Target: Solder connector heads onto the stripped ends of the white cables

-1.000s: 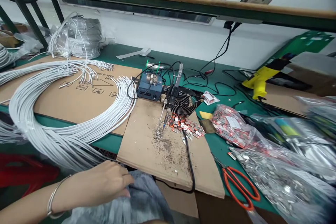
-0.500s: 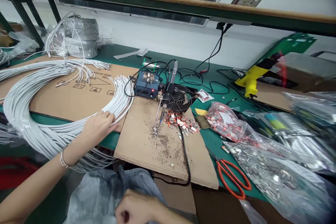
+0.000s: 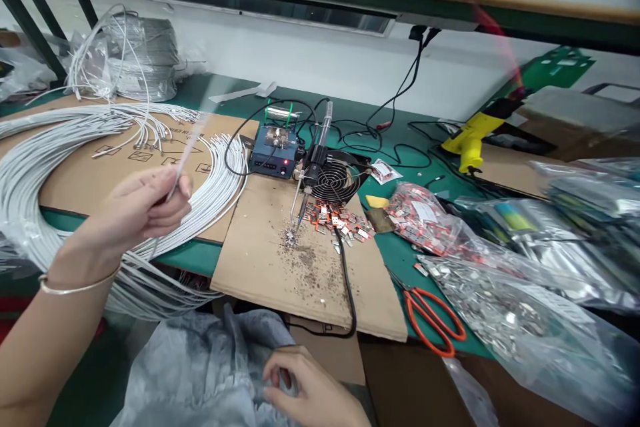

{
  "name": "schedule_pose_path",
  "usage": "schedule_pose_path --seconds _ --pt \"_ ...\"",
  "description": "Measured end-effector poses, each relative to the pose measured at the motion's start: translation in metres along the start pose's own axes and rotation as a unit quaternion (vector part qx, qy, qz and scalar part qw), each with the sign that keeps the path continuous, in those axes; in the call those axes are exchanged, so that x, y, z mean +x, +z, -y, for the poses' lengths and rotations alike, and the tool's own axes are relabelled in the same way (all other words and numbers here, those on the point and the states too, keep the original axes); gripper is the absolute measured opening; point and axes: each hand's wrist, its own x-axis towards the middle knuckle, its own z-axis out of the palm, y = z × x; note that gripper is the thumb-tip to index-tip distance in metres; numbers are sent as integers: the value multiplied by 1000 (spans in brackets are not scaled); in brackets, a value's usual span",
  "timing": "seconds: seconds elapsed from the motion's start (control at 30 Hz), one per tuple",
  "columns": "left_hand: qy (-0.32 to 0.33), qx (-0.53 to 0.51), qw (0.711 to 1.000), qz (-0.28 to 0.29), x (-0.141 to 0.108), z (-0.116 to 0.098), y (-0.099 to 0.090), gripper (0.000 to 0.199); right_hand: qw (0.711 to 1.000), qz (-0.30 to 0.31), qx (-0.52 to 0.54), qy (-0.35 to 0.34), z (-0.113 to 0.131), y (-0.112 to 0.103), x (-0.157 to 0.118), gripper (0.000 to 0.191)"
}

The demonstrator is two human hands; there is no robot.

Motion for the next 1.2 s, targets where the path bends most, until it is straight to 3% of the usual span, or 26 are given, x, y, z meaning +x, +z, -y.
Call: schedule_pose_path --seconds 0.03,0.13,0.2,0.23,0.27,0.33,0.37,0.43,0.47,0.57,0.67,0.9,1.07,1.2 --pt "24 -77 994 69 4 -13 11 28 1000 -1 2 -1 3 -4 -1 13" --pt "33 -189 966 172 14 -45 57 26 999 -21 13 -33 15 -17 -1 12" --pt "-3 -279 934 225 12 -51 90 35 994 -77 31 -71 22 -26 -2 14" --pt "-21 -323 912 253 6 -46 104 39 989 -112 45 -85 26 -30 -4 16" --pt "-45 -353 901 247 -3 -37 116 39 982 -149 64 -94 28 -35 -6 18" --pt "-142 -348 889 262 -27 -5 130 35 964 -220 120 -92 32 -42 -11 22" --pt "-173 -335 889 258 -41 15 132 34 952 -246 155 -92 33 -44 -13 23" --pt "-213 -252 918 220 -65 54 129 36 933 -272 212 -103 34 -46 -15 25" --pt "-221 -200 934 197 -75 71 126 37 930 -270 223 -109 35 -46 -13 27" --pt "-230 -119 944 206 -94 102 117 42 943 -241 196 -118 38 -41 -3 24" --pt "-228 -78 947 213 -100 108 113 42 944 -244 196 -105 41 -34 7 12" --pt "-209 5 950 234 -93 106 110 36 924 -252 284 -33 48 -36 7 10" --pt "-182 -49 974 127 -88 107 121 20 925 -237 297 -10 56 -38 5 11" --pt "-190 -128 971 74 -83 102 125 19 921 -247 300 -10 61 -39 5 10"
